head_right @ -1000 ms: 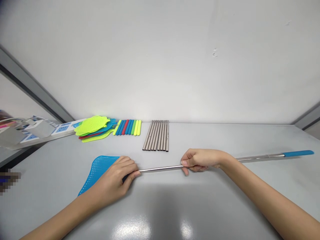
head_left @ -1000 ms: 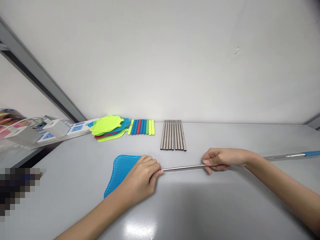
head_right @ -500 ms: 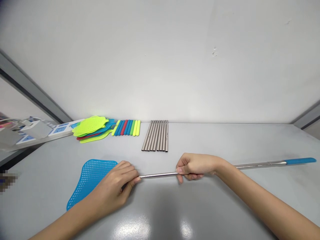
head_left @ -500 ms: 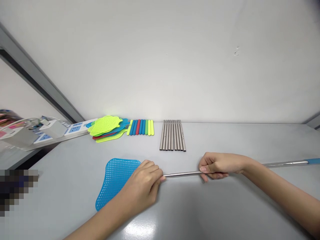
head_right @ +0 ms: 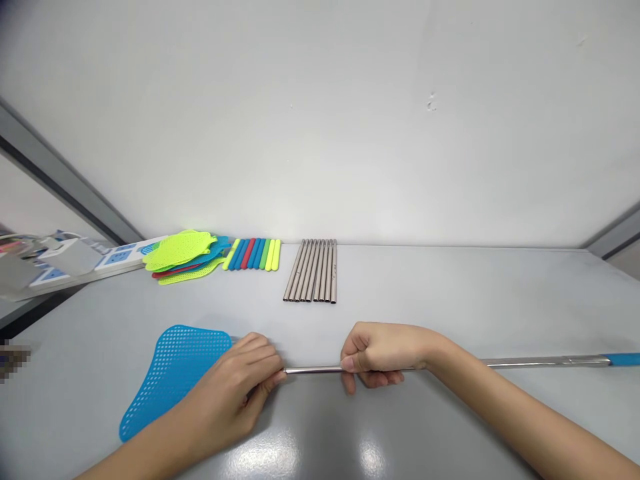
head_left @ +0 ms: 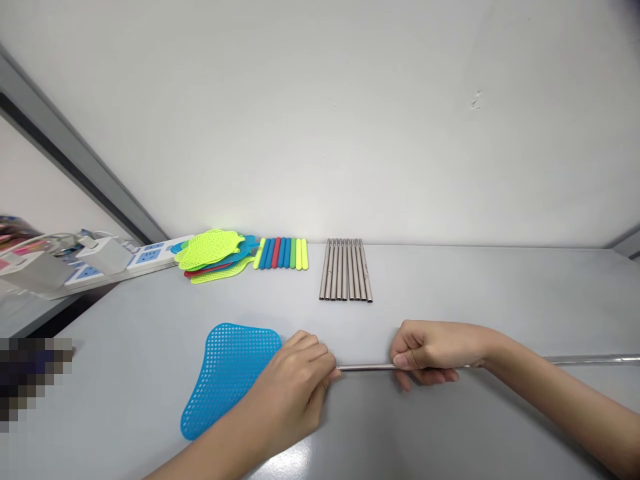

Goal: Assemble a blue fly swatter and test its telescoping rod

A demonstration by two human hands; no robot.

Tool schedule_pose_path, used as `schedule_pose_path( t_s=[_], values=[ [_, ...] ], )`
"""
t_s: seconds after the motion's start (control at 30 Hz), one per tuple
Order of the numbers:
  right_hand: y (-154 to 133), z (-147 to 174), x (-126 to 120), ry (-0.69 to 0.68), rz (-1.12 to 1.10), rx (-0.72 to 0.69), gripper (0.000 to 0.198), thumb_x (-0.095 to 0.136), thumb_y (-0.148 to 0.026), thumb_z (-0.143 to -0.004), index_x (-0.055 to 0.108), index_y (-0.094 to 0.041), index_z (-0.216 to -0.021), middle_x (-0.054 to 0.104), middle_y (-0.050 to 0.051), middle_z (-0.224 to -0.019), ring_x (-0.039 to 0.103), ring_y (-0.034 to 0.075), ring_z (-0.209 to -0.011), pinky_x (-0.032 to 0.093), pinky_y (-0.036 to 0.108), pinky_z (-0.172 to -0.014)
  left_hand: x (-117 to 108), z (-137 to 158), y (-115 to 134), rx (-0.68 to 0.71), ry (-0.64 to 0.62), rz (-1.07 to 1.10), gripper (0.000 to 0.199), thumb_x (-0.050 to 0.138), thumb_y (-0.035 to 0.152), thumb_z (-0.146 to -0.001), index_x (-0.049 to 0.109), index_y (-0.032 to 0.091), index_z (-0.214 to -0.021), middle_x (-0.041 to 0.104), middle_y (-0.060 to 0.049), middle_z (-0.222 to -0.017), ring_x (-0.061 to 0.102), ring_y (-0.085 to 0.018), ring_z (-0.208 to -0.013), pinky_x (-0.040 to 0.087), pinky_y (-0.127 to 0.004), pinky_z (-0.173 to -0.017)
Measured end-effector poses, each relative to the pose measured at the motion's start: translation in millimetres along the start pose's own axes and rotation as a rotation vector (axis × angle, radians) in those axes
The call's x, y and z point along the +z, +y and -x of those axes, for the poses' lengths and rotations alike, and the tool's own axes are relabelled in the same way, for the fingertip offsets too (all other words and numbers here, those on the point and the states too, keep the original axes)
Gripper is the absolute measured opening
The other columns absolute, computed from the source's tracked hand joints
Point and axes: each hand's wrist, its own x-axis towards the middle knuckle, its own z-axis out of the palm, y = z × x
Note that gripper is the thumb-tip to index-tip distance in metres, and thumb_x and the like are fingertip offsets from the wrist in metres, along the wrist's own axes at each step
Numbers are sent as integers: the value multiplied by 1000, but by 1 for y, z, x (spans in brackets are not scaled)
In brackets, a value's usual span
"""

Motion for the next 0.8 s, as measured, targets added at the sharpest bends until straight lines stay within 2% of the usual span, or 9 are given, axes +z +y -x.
schedule_pose_path(
  t_s=[0.23, 0.47, 0.8],
  values=[
    [-5, -2, 7, 47, -15, 16, 28, 41, -24, -81, 62, -10, -70, 37, -5, -41, 31, 4, -35, 24, 14, -30, 3, 1, 3, -39, -37, 43, 25, 33, 15, -85, 38, 15, -60, 46, -2, -63, 39, -13, -64, 32, -28, -60],
    [-4, -5, 16, 66, -53, 50, 27, 40, -24, -80, 60, -10, -69, 39, -5, -43, 33, 4, -35, 25, 13, -29, 2, 1, 6, -14, -44, 54, 25, 33, 15, -85, 40, 15, -61, 46, -1, -62, 39, -13, -63, 31, -28, -61],
    [-4, -8, 14, 37, -150, 24, 28, 42, -27, -80, 62, -10, -71, 41, -5, -40, 32, 4, -31, 24, 14, -28, 0, 0, 2, -6, -47, 28, 24, 36, 19, -86, 44, 16, -64, 50, -2, -65, 43, -14, -65, 33, -28, -62]
  ],
)
